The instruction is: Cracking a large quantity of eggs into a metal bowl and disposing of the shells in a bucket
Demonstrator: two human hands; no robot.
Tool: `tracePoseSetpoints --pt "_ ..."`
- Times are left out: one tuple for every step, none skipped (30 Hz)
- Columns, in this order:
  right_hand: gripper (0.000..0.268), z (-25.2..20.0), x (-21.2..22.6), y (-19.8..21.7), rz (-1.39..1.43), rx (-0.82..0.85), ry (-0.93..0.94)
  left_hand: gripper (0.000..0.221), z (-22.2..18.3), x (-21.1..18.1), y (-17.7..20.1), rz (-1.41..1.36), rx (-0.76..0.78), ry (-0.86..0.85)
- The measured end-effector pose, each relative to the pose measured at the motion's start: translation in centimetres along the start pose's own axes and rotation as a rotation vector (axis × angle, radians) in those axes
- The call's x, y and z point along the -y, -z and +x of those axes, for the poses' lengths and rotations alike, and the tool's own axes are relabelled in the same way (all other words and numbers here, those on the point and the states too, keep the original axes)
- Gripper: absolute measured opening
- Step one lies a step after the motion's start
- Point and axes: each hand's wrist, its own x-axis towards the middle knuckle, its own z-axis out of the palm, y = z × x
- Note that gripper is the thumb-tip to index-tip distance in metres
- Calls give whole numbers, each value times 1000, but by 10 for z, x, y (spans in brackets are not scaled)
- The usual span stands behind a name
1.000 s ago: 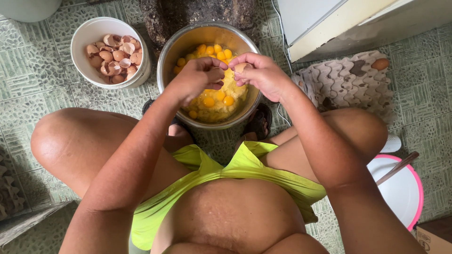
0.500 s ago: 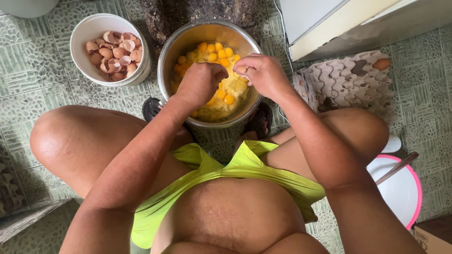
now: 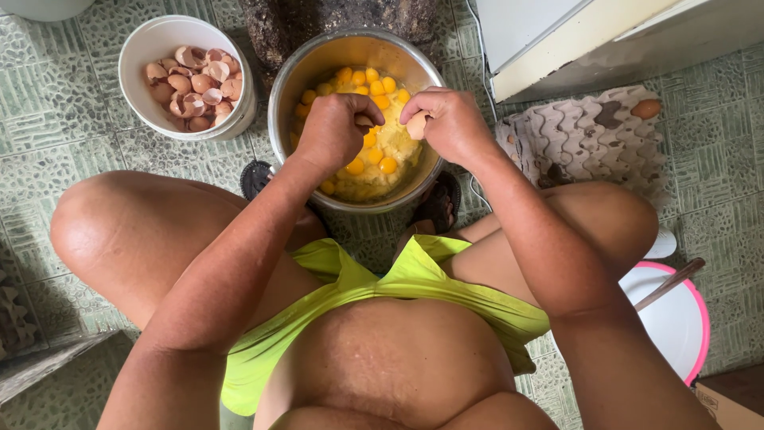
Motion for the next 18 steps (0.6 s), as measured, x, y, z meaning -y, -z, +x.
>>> tracePoseSetpoints --pt "38 0 3 1 -8 8 10 23 -1 -1 2 -9 -13 -7" --pt "42 0 5 2 -15 16 21 25 -1 -3 4 -19 -26 -14" --pt "42 1 4 2 -15 18 20 25 -2 -5 6 -19 -26 -12" --pt "42 1 3 1 -32 25 35 26 -3 -7 8 -19 -32 -28" --pt "42 2 2 1 -49 33 51 27 -3 -8 10 -18 -40 -44" --pt "42 3 1 1 -49 33 52 27 -3 -8 10 -18 -40 -43" --pt "41 4 -1 1 -61 41 68 27 -3 -8 11 -14 -42 -65" --pt "40 5 -2 1 -74 48 84 27 -3 -7 12 -11 -45 -86" --pt "40 5 -3 0 -74 49 83 27 -3 -6 12 -11 -44 -85" --pt "39 4 -4 0 -75 51 87 27 -2 -6 12 -21 -46 -106" --pt "39 4 -5 -1 -77 54 90 27 -2 -5 12 -30 -47 -127" --pt "39 4 -3 0 -76 55 89 27 -4 -10 15 -31 -46 -126" --pt "38 4 -1 1 -84 57 107 29 -7 -16 17 -58 -51 -120" --pt "38 4 1 1 -92 59 124 30 -10 -22 20 -85 -56 -115" --pt "38 6 3 0 -92 60 124 30 -8 -19 20 -85 -56 -114" --pt "43 8 4 -2 -126 84 40 37 -7 -16 20 -115 -50 -139" --pt "48 9 6 -3 -160 110 -44 46 -6 -13 20 -146 -44 -163" --pt "48 9 8 -2 -161 111 -44 46 -6 -13 21 -146 -44 -163"
